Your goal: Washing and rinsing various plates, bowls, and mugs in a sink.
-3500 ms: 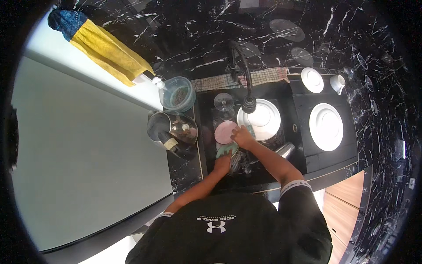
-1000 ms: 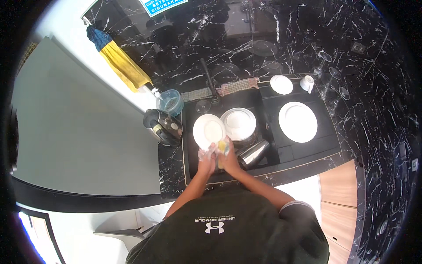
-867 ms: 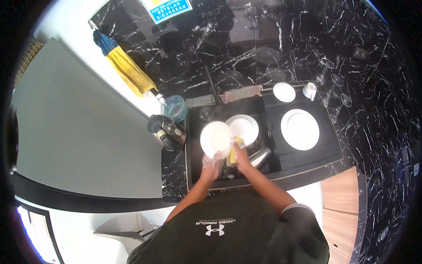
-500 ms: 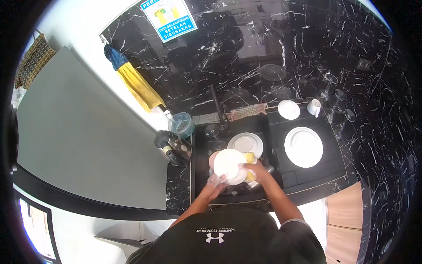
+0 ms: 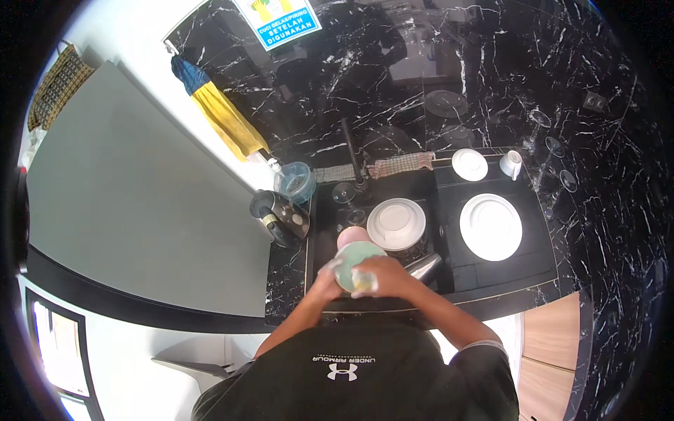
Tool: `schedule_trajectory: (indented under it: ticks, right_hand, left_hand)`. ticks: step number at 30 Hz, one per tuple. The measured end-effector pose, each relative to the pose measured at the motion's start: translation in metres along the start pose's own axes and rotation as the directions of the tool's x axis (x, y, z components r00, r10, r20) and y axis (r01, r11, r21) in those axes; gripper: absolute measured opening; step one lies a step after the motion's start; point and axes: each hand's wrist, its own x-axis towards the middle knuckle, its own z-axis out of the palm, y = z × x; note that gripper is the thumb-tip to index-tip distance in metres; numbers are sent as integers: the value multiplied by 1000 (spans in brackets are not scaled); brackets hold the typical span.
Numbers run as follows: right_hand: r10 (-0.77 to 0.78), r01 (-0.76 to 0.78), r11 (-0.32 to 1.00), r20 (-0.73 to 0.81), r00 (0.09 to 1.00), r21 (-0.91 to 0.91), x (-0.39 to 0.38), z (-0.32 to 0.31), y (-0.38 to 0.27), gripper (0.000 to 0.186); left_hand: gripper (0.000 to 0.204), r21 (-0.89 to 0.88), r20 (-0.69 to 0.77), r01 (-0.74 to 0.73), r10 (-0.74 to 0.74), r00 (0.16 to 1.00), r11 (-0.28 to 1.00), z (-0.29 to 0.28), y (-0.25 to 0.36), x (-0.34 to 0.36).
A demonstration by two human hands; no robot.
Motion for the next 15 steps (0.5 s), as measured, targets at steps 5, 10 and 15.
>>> schedule_trajectory:
  ticks: [5,10,15]
  right_hand:
    - [349,-352,935,-319,881,50,16,7,17,48]
    - [284,-368,918,-401,871,-148,30,36,-19,45]
    - [90,-158,968,-317,944,-197,18,38,8,44]
  left_hand:
    - [35,141,-141,-167,187,972,976,37,-37,3]
    - [35,211,-136,-398,430,893,893,-9,-27,21]
    - [36,154,-255,-449,475,842,880,4,0,3]
